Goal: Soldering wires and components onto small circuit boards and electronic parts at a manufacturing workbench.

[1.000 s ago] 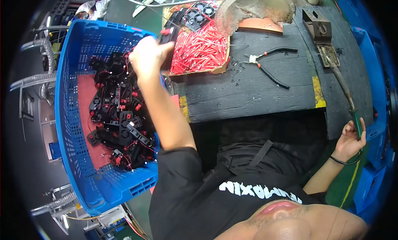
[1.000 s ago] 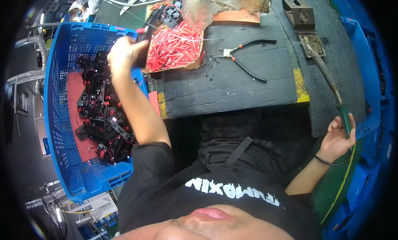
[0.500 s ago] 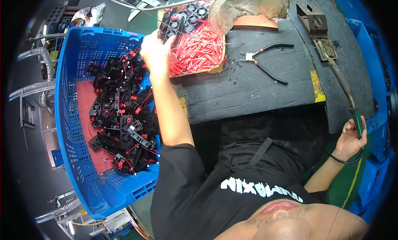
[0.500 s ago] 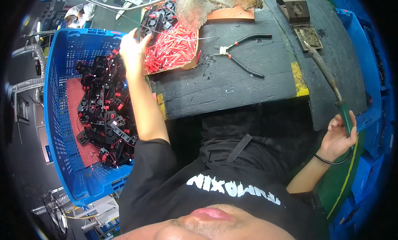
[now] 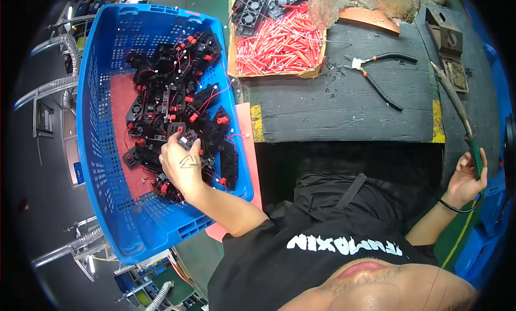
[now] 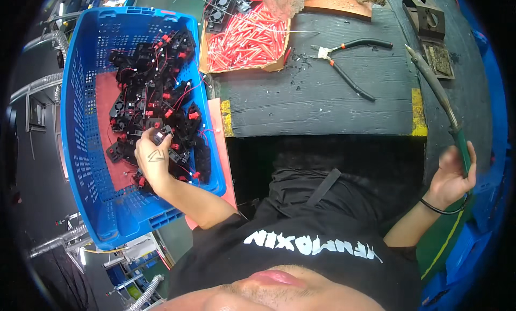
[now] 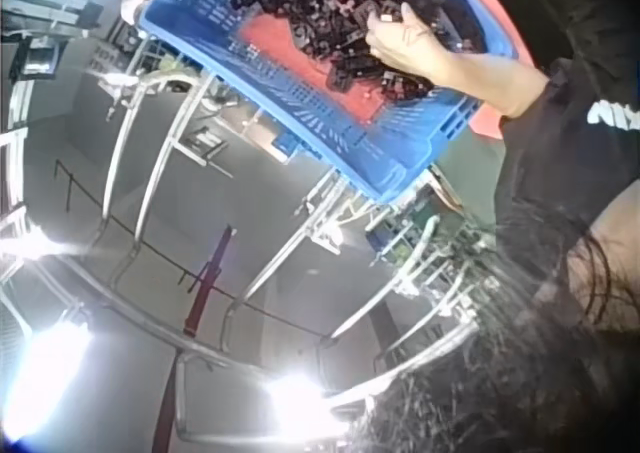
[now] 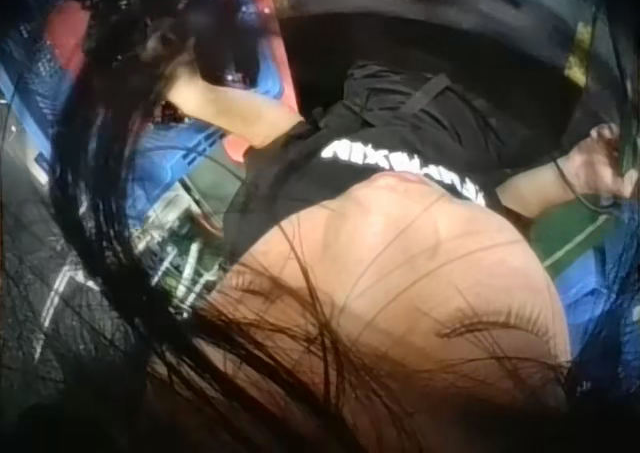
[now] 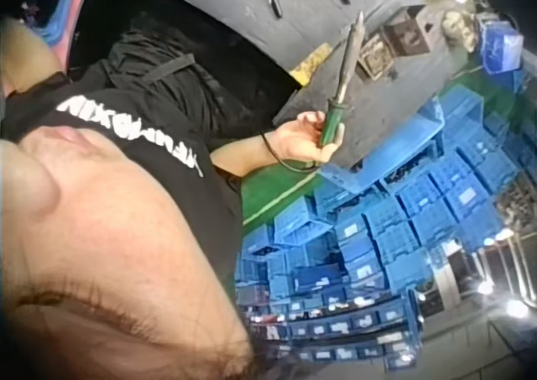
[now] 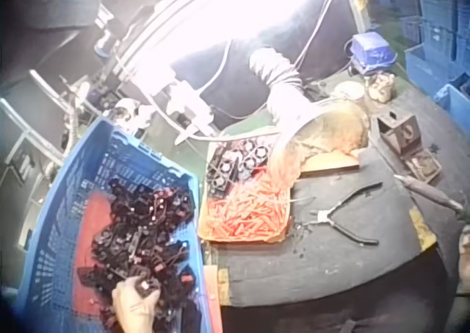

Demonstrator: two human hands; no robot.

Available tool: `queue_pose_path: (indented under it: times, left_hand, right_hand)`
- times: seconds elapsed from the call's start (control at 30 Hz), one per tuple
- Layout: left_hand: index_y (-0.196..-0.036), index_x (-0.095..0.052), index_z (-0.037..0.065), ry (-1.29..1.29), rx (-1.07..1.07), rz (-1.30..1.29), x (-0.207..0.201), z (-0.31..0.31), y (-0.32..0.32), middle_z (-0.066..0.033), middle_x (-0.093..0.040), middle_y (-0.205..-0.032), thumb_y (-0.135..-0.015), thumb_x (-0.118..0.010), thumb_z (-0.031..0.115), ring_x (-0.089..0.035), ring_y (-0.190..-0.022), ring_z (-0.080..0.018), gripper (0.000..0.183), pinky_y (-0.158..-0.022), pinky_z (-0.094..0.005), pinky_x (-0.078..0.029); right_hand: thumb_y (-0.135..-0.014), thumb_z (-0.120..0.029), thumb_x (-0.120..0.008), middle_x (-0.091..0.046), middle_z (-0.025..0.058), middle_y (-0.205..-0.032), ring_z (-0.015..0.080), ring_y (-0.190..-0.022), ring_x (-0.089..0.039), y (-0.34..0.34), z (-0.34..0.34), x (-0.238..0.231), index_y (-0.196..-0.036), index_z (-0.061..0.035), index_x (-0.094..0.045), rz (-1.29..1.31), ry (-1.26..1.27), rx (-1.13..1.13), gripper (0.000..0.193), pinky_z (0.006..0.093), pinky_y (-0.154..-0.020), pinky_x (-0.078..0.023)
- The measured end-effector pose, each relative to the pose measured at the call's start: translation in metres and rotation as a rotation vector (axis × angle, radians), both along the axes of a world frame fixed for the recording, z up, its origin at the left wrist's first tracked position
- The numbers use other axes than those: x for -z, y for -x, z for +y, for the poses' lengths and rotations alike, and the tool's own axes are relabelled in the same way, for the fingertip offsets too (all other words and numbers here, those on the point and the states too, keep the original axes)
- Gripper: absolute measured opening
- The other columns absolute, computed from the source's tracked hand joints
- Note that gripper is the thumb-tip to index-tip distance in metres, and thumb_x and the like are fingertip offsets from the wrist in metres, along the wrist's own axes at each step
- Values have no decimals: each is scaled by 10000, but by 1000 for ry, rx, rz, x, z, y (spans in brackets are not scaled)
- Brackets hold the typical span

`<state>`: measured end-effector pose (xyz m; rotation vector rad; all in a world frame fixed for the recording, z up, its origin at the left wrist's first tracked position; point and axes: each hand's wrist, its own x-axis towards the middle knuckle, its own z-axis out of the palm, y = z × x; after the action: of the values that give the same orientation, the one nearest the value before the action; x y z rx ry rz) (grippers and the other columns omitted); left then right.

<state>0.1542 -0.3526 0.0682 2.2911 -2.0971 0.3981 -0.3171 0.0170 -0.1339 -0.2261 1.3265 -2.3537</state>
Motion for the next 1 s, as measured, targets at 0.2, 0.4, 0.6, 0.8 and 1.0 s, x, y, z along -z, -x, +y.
queue_pose_path:
  times: [0.2, 0.4, 0.6, 0.8, 1.0]
  left_hand:
    - [-1277, -568, 59, 41, -168, -49, 35, -12, 4, -207, -522, -1217, -673, -902, 215, -562, -1104, -396, 709, -911, -452, -522]
    - [-1302, -513, 43, 140, -174, 103, 57, -17, -27, -240, -497, -1201, -677, -858, 17, -554, -1097, -417, 714, -925, -433, -521]
    - [-1104, -627, -8, 225, 33, 420, 49, -19, -44, -231, -577, -1012, -717, -706, 4, -593, -953, -389, 394, -906, -435, -475]
    - [-1187, -632, 4, 673, 234, 465, 2, -3, -8, -166, -603, -1023, -837, -676, 67, -608, -922, -281, 359, -836, -388, -484]
    - [-1256, -604, -92, 300, 972, 1002, -22, 21, 107, -130, -555, -1230, -825, -628, -160, -618, -1087, -202, 437, -939, -308, -509]
  right_hand:
    - [-1011, -325, -407, -660, 168, -964, 184, -793, -588, 11, 6, -4, -1314, 31, -574, 7, -1, -12, 496, 255, -609, -438]
    - [-1004, -330, -422, -658, 171, -971, 187, -790, -580, 25, 19, -7, -1305, 34, -584, 37, -45, 18, 499, 250, -615, -437]
    - [-1007, -327, -424, -666, 175, -972, 185, -800, -593, 16, 10, -15, -1307, 31, -584, 47, 6, -5, 494, 248, -624, -440]
    - [-1013, -320, -410, -683, 172, -943, 171, -761, -599, 5, 10, -27, -1283, 24, -599, 54, -24, 35, 477, 240, -591, -424]
    - [-995, -337, -447, -677, 179, -941, 182, -754, -592, -12, 9, -33, -1273, 23, -603, 13, -32, 189, 481, 247, -588, -421]
